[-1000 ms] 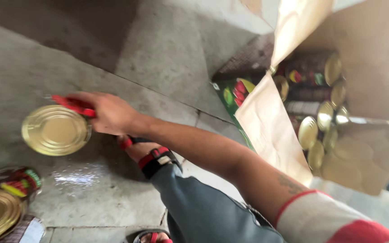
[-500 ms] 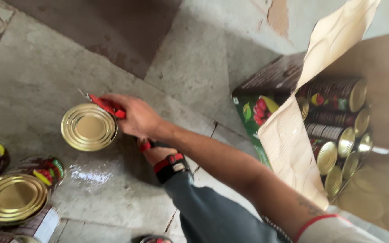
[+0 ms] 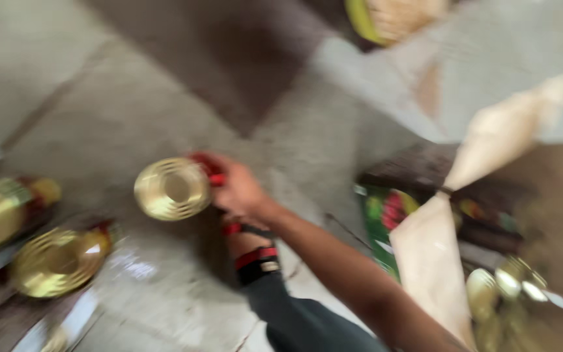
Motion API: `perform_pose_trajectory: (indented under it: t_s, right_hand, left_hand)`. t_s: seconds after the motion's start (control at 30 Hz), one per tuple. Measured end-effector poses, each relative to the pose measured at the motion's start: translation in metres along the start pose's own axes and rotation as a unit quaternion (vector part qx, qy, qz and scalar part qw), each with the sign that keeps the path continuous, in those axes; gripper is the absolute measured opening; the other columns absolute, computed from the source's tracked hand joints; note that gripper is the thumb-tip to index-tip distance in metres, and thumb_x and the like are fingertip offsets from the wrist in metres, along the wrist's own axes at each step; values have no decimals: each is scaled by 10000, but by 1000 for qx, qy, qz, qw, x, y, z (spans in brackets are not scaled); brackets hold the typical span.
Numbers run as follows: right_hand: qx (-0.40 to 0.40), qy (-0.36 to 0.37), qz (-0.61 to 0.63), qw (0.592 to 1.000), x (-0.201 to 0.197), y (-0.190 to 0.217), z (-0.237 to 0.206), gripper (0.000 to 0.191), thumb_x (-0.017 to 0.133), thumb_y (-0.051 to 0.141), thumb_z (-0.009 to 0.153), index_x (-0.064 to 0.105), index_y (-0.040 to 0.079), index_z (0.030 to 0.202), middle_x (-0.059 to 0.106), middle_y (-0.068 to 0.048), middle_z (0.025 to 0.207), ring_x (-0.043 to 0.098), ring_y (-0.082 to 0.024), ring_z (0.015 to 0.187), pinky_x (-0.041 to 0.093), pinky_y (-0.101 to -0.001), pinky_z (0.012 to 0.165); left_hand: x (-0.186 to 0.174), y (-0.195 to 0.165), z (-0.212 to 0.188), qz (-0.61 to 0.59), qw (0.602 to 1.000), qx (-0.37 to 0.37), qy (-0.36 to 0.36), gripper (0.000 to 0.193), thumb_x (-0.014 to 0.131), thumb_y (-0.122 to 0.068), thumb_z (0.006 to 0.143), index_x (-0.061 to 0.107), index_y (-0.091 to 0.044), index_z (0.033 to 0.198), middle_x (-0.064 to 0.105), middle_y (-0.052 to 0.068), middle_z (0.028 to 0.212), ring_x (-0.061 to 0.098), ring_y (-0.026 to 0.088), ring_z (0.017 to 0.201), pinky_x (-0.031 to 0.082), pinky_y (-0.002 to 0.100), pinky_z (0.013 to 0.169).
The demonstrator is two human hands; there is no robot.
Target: The person uses a red manual can opener to puncture and cut the lids off several metal food cans. They hold each can steady with one hand while operating the opener with the other, then place the opened cans into a cardboard box.
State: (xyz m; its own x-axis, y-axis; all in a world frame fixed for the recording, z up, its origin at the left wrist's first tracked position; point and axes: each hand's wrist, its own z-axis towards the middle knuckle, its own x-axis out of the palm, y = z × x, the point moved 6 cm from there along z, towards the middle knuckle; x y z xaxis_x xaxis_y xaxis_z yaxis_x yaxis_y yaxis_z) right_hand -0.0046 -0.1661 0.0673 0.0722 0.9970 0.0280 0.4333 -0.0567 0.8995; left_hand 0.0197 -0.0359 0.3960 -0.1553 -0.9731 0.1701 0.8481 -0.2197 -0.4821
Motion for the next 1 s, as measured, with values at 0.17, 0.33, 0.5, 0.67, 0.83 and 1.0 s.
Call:
perform_pose_trajectory:
  t_s: [0.17,0.33,0.5,0.67,0.83,1.0]
  right_hand:
    - [-38,-22,-167,985,-7,-4,14,624,603,-39,821,595,-6,1445,638,-121,1064,590,-171,992,504,-305,960]
    - [-52,19,-109,993,4,1,14,564,568,-13,866,531,-19,1429,683,-54,1169,622,-148,1049,504,-280,932]
    - [-46,-17,-152,987,4,6,-5,671,550,-19,821,468,-8,1488,691,-123,1234,629,-173,1124,494,-293,972]
    - [108,-2,-297,949,0,-2,-9,695,586,27,826,475,72,1510,745,-124,1207,678,-168,1086,514,-291,947]
    - [-114,33,-145,982,11,31,-2,691,673,7,825,445,-32,1475,656,-162,1343,606,-173,1229,454,-306,1045]
    - [36,-5,-319,947,-7,14,5,692,661,57,816,526,90,1494,740,-181,1186,681,-195,1074,517,-320,952]
  left_hand:
    - [-89,22,-13,137,973,-146,-115,188,644,-115,1057,647,-37,1228,683,117,1298,649,273,1251,503,389,1102]
    - [-104,115,-163,353,841,-407,-55,224,642,-174,1034,659,-36,1209,695,151,1246,657,323,1188,511,405,1024]
    - [-103,153,-286,275,790,-534,-120,273,631,-247,1014,722,-34,1159,748,154,1091,728,289,1008,558,374,876]
    - [-100,154,-287,242,810,-521,-119,280,624,-265,1033,730,-27,1135,766,147,1062,747,257,994,566,354,878]
    - [-101,154,-280,219,811,-528,-125,270,614,-251,1037,723,-24,1135,765,143,1036,750,245,950,569,342,842]
    - [-101,155,-273,223,819,-521,-92,244,629,-235,1033,729,-27,1114,768,135,1036,756,236,924,576,330,822]
